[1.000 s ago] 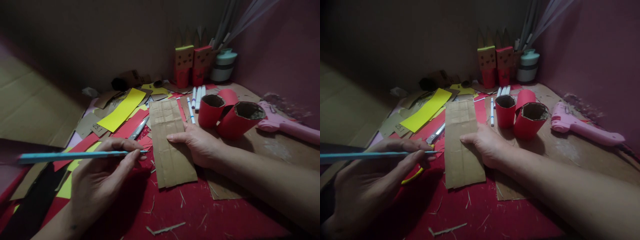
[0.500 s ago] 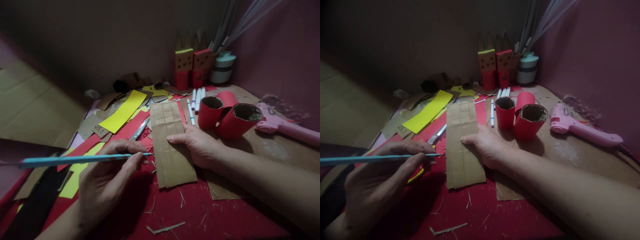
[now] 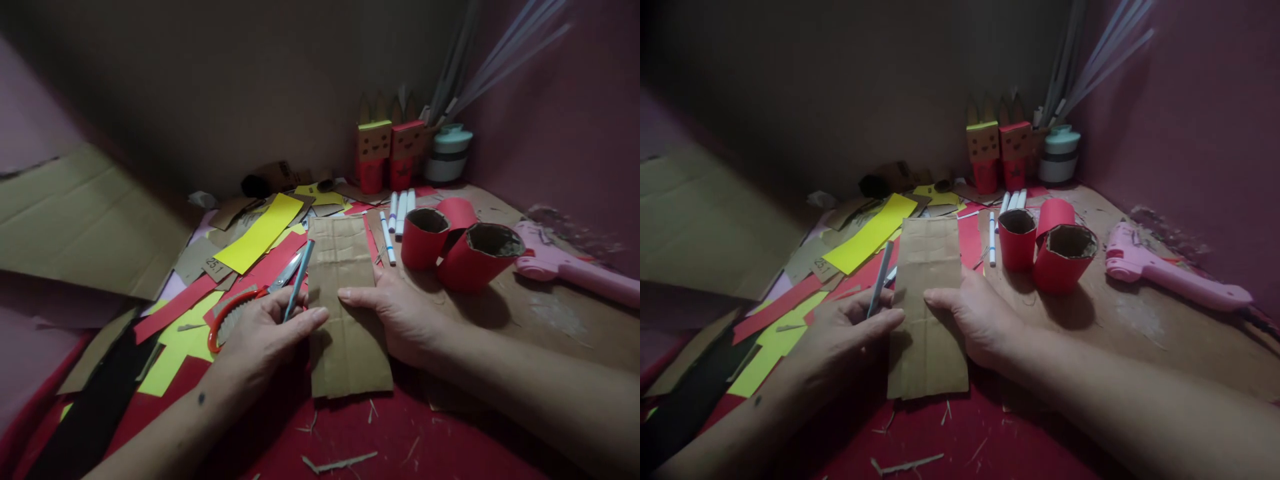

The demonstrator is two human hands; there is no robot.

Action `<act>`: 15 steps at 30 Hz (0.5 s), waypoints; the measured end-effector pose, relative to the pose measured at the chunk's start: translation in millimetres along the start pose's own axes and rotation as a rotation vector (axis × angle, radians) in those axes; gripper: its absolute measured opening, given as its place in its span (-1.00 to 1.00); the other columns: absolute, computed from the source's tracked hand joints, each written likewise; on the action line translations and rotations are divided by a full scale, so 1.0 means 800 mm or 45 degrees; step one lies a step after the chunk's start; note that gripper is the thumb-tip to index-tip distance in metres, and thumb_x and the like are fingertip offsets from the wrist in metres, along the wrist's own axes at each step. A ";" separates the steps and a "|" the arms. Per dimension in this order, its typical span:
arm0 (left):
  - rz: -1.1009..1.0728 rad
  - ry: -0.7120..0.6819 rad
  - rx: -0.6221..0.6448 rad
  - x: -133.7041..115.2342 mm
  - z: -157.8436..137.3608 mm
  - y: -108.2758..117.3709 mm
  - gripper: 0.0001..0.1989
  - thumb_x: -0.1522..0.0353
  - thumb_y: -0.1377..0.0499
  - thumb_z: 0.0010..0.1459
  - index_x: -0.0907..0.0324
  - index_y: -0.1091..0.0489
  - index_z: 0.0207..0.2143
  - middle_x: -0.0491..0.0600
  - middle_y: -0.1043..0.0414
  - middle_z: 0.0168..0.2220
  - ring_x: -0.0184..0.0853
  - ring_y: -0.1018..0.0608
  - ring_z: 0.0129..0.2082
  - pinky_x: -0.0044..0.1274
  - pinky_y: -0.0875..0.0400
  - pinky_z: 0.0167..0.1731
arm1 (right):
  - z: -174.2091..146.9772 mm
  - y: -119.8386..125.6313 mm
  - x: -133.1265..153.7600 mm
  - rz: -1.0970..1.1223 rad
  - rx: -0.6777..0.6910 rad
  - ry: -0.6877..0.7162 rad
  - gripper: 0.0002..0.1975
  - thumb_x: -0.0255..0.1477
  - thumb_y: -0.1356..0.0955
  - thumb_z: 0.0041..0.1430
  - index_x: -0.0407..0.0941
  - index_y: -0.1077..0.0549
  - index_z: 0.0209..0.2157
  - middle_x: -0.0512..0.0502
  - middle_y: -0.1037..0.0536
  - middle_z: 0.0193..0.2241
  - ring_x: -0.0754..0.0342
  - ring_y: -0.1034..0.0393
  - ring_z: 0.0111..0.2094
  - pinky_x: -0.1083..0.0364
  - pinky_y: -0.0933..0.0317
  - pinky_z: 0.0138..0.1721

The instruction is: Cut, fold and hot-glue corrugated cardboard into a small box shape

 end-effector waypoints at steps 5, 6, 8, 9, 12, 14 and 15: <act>-0.153 0.058 0.089 -0.001 0.001 -0.007 -0.79 0.29 -0.35 -0.01 0.21 -0.54 -0.31 0.00 -0.57 -0.47 -0.28 -0.58 -0.47 -0.49 -0.47 -0.38 | -0.012 -0.009 -0.013 0.004 0.075 -0.005 -0.57 -0.60 -0.39 -0.08 -0.09 -0.46 -0.10 -0.08 -0.61 -0.21 -0.01 -0.51 -0.21 -0.02 -0.33 -0.08; -0.195 0.055 0.110 -0.002 0.001 -0.008 -0.78 0.29 -0.34 0.00 0.21 -0.55 -0.30 0.01 -0.58 -0.47 -0.29 -0.58 -0.48 -0.49 -0.47 -0.38 | -0.014 -0.010 -0.015 0.005 0.089 -0.011 -0.57 -0.59 -0.39 -0.08 -0.09 -0.46 -0.09 -0.08 -0.61 -0.21 -0.01 -0.51 -0.22 -0.03 -0.32 -0.08; -0.271 0.050 0.143 -0.003 -0.001 -0.009 -0.76 0.31 -0.34 0.00 0.22 -0.55 -0.26 0.05 -0.60 -0.41 -0.28 -0.60 -0.46 -0.48 -0.47 -0.35 | -0.016 -0.011 -0.017 0.008 0.093 -0.017 -0.57 -0.56 -0.40 -0.07 -0.09 -0.46 -0.08 -0.09 -0.61 -0.23 -0.01 -0.51 -0.23 -0.04 -0.32 -0.08; -0.292 0.049 0.149 -0.003 -0.002 -0.010 -0.75 0.31 -0.34 0.00 0.22 -0.56 -0.24 0.07 -0.61 -0.38 -0.27 -0.61 -0.45 -0.48 -0.48 -0.35 | -0.016 -0.011 -0.018 0.008 0.095 -0.024 -0.57 -0.56 -0.41 -0.07 -0.09 -0.46 -0.08 -0.09 -0.62 -0.23 -0.01 -0.51 -0.23 -0.04 -0.32 -0.08; -0.301 0.054 0.162 -0.001 -0.003 -0.009 -0.77 0.34 -0.34 -0.01 0.24 -0.56 -0.26 0.09 -0.61 -0.38 -0.25 -0.61 -0.45 -0.48 -0.48 -0.36 | -0.015 -0.010 -0.016 -0.004 0.099 -0.063 -0.56 -0.55 -0.43 -0.09 -0.11 -0.47 -0.09 -0.10 -0.62 -0.25 -0.01 -0.51 -0.25 -0.04 -0.32 -0.10; -0.296 0.060 0.183 -0.001 -0.004 -0.008 -0.78 0.35 -0.33 0.00 0.24 -0.56 -0.26 0.09 -0.61 -0.38 -0.23 -0.62 -0.43 -0.47 -0.48 -0.36 | -0.014 -0.008 -0.012 -0.002 0.087 -0.074 -0.59 -0.55 -0.44 -0.10 -0.14 -0.49 -0.12 -0.12 -0.62 -0.25 -0.01 -0.51 -0.25 -0.03 -0.32 -0.10; -0.293 0.064 0.191 -0.001 -0.004 -0.008 -0.78 0.35 -0.33 0.01 0.23 -0.56 -0.25 0.09 -0.61 -0.37 -0.22 -0.62 -0.42 -0.47 -0.49 -0.35 | -0.012 -0.007 -0.010 0.008 0.082 -0.069 -0.61 -0.54 -0.43 -0.09 -0.14 -0.49 -0.13 -0.12 -0.62 -0.24 -0.01 -0.51 -0.25 -0.02 -0.32 -0.10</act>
Point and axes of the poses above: each hand's wrist, its own z-axis towards the middle knuckle, its own y-axis out of the back of the hand, x = y × z, the point moved 1 cm from there along z, towards the middle knuckle
